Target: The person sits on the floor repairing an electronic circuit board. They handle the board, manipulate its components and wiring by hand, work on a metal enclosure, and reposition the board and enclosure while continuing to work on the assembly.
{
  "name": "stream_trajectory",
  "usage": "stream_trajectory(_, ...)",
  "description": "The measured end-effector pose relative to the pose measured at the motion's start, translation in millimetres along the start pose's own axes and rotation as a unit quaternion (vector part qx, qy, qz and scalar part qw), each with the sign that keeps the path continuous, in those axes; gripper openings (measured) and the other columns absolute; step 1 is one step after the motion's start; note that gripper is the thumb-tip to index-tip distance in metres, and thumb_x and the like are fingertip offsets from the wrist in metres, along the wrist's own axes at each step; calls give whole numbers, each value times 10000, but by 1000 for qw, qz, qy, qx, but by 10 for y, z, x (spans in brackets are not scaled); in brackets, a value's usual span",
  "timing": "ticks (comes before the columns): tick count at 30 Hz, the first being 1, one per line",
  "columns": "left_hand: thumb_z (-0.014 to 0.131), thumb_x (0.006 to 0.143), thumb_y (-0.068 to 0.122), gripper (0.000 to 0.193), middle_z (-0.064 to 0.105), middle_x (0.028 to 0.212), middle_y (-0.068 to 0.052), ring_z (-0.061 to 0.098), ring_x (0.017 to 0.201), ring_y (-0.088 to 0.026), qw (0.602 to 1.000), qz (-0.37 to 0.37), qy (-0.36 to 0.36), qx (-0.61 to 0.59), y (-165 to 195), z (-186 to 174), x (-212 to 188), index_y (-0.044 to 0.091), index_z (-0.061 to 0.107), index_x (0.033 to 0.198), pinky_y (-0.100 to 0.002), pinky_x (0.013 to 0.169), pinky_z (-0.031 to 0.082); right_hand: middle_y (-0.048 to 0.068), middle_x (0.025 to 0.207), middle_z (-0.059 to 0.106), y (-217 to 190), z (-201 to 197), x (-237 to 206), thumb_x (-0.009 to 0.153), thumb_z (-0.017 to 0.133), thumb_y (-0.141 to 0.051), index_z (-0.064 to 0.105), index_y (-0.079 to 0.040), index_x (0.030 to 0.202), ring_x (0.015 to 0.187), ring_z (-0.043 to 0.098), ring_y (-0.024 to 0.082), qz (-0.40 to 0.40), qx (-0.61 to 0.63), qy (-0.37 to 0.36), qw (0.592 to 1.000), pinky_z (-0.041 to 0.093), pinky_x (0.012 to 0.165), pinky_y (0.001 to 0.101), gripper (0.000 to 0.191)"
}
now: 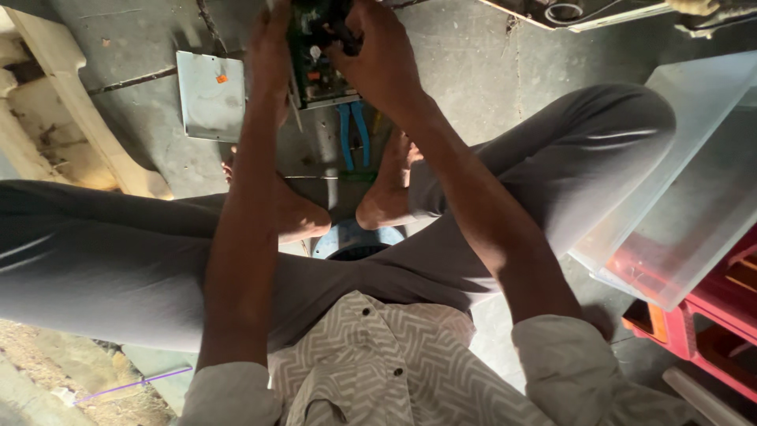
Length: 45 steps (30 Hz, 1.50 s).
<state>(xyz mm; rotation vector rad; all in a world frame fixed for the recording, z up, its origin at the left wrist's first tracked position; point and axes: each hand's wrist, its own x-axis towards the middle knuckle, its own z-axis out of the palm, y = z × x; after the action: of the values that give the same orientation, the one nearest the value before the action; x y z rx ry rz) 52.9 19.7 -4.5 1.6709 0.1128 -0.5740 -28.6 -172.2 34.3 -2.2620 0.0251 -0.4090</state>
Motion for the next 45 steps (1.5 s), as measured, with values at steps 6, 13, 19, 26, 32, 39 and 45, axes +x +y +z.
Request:
stream_trajectory(6,584,990,577,705,690,1338,-117,603,1185,-221,997,22,-36,-62,71,113,-44,35,595,1441,-369,1058,466,145,944,524,-50,33,-52,861,918,-155,493,-70,1005,893,555,385,-10,-31,15,999,457,740,500,456)
stream_trajectory(13,601,963,593,734,654,1349,-76,613,1203,-209,997,5,-43,-68,113,98,-119,103,497,1501,-386,1013,490,155,992,536,-70,43,-86,884,877,-135,517,-72,1052,919,563,399,-5,-54,-13,998,459,744,505,402)
stream_trajectory(19,712,881,406,624,655,1036,-31,606,905,-151,998,-25,-34,-53,68,122,-70,84,569,1395,-337,764,522,191,1069,612,-17,95,-149,909,812,-134,572,-40,1133,991,616,409,41,-24,-37,998,513,805,495,342)
stream_trajectory(26,728,853,318,771,566,858,-21,520,749,-132,999,-16,-30,2,-82,77,-21,95,400,1514,-333,645,452,156,1104,734,302,236,-164,991,780,-285,693,-47,1154,1022,738,318,121,105,-57,985,597,868,419,301)
stream_trajectory(32,778,842,323,868,658,1054,-47,599,910,-168,999,-27,-43,13,-79,99,-39,100,373,1576,-346,789,513,189,963,723,345,309,-277,875,822,-330,688,-33,999,870,738,320,195,35,-30,980,589,746,425,349)
stream_trajectory(39,726,888,447,879,527,1489,-41,495,1333,-213,986,-153,-44,-43,-83,-20,-173,183,291,1604,-398,1028,417,106,916,734,436,242,-220,890,789,-320,679,-57,1013,865,734,290,224,84,-9,971,568,738,424,310)
stream_trajectory(45,688,838,620,824,669,1427,-133,633,1305,-294,997,-51,20,60,-230,-20,-131,102,559,1465,-414,1078,478,94,867,643,452,103,-142,878,703,-223,626,-69,928,772,648,293,439,598,5,670,562,731,491,179)
